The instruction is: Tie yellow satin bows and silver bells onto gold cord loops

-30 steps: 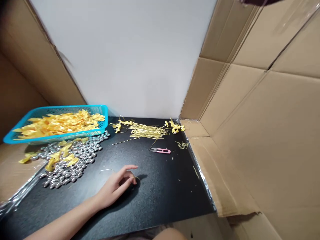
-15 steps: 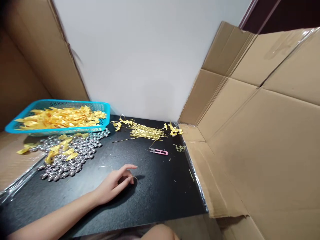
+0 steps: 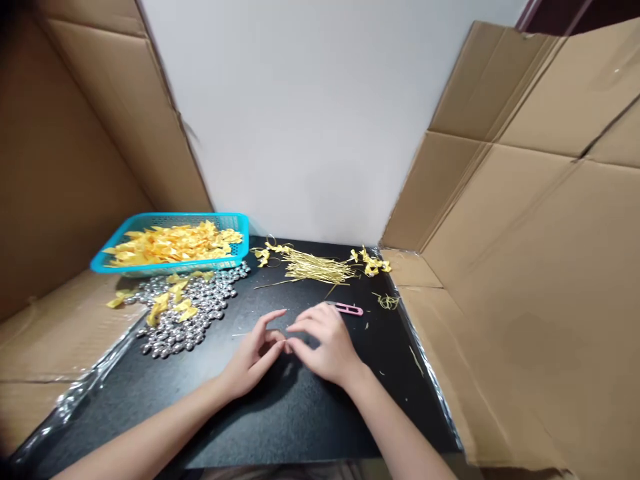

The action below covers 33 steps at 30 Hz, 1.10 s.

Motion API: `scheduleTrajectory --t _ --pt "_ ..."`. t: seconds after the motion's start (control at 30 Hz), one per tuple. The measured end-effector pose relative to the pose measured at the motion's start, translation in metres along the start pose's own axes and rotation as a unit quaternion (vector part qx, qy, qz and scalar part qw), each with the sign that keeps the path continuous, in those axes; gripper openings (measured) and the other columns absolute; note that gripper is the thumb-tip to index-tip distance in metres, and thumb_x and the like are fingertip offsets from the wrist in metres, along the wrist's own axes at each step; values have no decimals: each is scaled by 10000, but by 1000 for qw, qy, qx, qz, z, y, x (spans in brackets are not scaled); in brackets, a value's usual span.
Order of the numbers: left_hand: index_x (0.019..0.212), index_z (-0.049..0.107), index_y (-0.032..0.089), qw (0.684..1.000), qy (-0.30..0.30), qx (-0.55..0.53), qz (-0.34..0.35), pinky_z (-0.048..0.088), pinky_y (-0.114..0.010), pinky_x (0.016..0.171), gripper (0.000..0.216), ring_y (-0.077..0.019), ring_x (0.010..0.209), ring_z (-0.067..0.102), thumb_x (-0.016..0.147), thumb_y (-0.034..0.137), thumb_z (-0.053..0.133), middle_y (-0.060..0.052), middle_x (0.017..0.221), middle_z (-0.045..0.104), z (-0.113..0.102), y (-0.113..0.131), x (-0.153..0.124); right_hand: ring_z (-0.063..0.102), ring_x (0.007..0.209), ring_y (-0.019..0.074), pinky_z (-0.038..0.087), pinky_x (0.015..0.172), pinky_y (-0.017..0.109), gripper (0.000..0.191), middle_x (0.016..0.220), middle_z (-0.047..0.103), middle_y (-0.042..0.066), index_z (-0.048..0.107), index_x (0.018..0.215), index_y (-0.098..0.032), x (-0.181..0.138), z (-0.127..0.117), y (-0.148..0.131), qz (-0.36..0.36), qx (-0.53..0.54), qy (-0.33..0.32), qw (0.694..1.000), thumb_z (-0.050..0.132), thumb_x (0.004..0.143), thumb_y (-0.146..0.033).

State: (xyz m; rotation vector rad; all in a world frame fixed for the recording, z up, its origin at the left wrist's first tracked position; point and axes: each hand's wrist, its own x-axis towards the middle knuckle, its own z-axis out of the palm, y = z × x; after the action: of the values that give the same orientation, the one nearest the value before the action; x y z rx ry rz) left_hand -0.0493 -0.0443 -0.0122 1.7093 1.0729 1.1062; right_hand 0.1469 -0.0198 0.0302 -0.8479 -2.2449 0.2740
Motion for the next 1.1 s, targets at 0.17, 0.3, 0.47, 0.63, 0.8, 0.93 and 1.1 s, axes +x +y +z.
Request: scheduleTrajectory --t 0.17,0.3,0.47,0.63,0.8,0.93,1.1 --pt "1444 230 198 1000 -17 7 7 445 -270 642 530 -153 687 614 971 335 426 -11 790 677 3 -3 3 597 868 201 478 829 417 144 912 688 23 698 884 -231 3 7 15 29 57 -26 998 773 763 -208" --pt "1430 249 201 1000 -7 -1 -6 440 -274 662 510 -153 704 615 974 342 428 -5 784 671 3 -3 4 587 877 189 431 833 394 87 875 688 6 680 788 -229 0 14 21 50 83 -53 994 690 822 -149" --pt "1383 312 194 1000 -8 1 -22 442 -278 693 457 -151 717 614 968 336 440 1 772 664 0 -2 6 599 915 194 432 842 376 102 927 695 22 648 902 -219 -5 22 19 107 126 -44 985 652 838 -140" --pt "1366 336 187 1000 -10 18 -17 439 -274 689 442 -151 714 615 958 320 440 -2 769 661 -2 0 5 644 821 179 426 802 348 80 826 732 1 692 837 -225 -8 29 15 133 127 -46 982 666 846 -151" --pt "1239 464 179 999 -8 47 -24 433 -268 667 328 -150 667 599 935 302 443 14 706 633 -6 4 5 646 748 161 417 768 334 142 752 719 -7 674 748 -209 -8 28 19 124 123 -31 984 632 853 -122" --pt "1174 507 178 998 -9 54 -26 434 -255 646 292 -144 632 593 899 263 461 30 663 622 -7 6 6 622 722 161 401 762 341 141 726 688 -4 632 734 -198 -9 24 21 113 104 -14 988 608 838 -107" --pt "1147 536 181 996 -10 82 -18 424 -254 607 287 -146 592 595 877 225 449 31 642 638 -8 7 6 593 704 150 377 755 337 136 706 653 -11 596 721 -193 -11 22 22 91 82 4 992 590 803 -85"
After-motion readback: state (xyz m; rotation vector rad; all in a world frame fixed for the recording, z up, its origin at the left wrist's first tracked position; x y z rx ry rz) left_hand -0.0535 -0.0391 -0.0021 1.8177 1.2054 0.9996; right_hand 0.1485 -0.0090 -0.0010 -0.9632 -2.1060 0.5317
